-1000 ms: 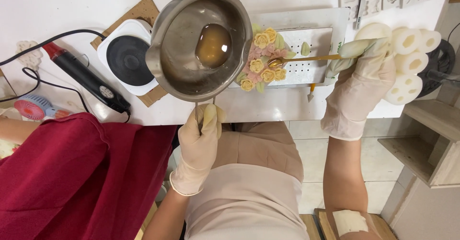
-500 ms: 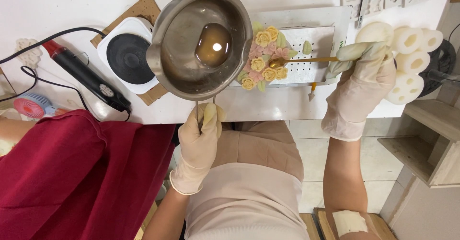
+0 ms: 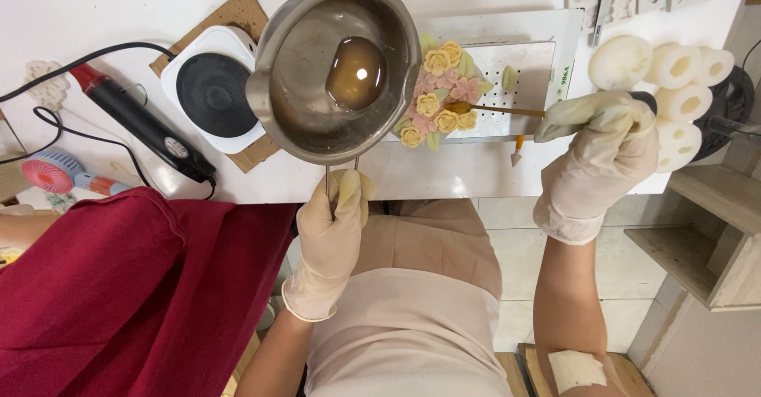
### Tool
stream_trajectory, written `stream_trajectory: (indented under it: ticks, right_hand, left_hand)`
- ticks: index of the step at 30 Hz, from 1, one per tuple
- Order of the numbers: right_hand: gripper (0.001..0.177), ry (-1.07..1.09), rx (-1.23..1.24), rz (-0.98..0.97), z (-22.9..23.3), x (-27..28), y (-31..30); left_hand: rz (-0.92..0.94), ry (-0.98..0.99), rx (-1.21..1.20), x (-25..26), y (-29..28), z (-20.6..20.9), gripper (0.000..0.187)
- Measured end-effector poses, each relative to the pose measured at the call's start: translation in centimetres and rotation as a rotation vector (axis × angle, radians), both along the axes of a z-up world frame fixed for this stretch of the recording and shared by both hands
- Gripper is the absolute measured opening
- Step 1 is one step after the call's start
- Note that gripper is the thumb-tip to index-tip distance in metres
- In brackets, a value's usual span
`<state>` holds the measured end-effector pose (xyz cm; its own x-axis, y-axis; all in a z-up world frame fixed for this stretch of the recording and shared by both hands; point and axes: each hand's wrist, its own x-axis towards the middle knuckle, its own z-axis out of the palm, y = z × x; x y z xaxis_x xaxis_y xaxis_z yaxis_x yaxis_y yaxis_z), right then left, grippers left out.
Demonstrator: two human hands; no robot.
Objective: Attaching small wax flowers to a base using melted wax as adhesive.
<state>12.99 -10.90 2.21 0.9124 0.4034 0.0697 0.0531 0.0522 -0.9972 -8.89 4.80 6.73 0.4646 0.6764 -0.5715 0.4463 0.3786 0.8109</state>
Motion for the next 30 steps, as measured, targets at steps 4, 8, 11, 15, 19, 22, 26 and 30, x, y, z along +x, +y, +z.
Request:
stream_trajectory:
  ticks: [4,8,11,15,19,22,26,30]
  right_hand:
    - [0.04,-0.051,-0.052,-0.015,0.4,-0.9,-0.5]
    - [0.04,-0.182,-0.126,0.024,1.4,-1.0,0.0]
    - [0.037,-0.313,-0.188,0.066,2.5,-0.7,0.5]
    - [0.038,-0.377,-0.223,0.089,2.9,-0.4,0.4]
    - [0.04,-0.345,-0.223,0.096,2.6,-0.5,0.2]
    - [0.038,-0.351,-0.212,0.076,2.9,-0.5,0.5]
    - [0.04,-0.373,-0.248,0.111,2.9,-0.4,0.1]
    - [0.037,-0.426,-0.031,0.05,1.4,1.4,0.8]
  left_hand:
    - [0.023,-0.025,-0.017,0.1,0.0,-0.1,0.019]
    - [0.007,-0.031,0.004,0.0,-0.1,-0.1,0.019]
    - [-0.006,-0.021,0.008,0.0,0.0,0.0,0.019]
    - [-0.016,-0.028,0.021,0.1,0.0,0.1,0.019]
    - [0.0,-0.031,-0.007,0.2,0.0,0.2,0.018]
    - [-0.003,-0.043,-0.024,0.1,0.0,0.1,0.018]
    - [-0.001,-0.027,-0.02,0.2,-0.1,0.2,0.02]
    - [0.007,-0.039,-0.015,0.2,-0.1,0.1,0.02]
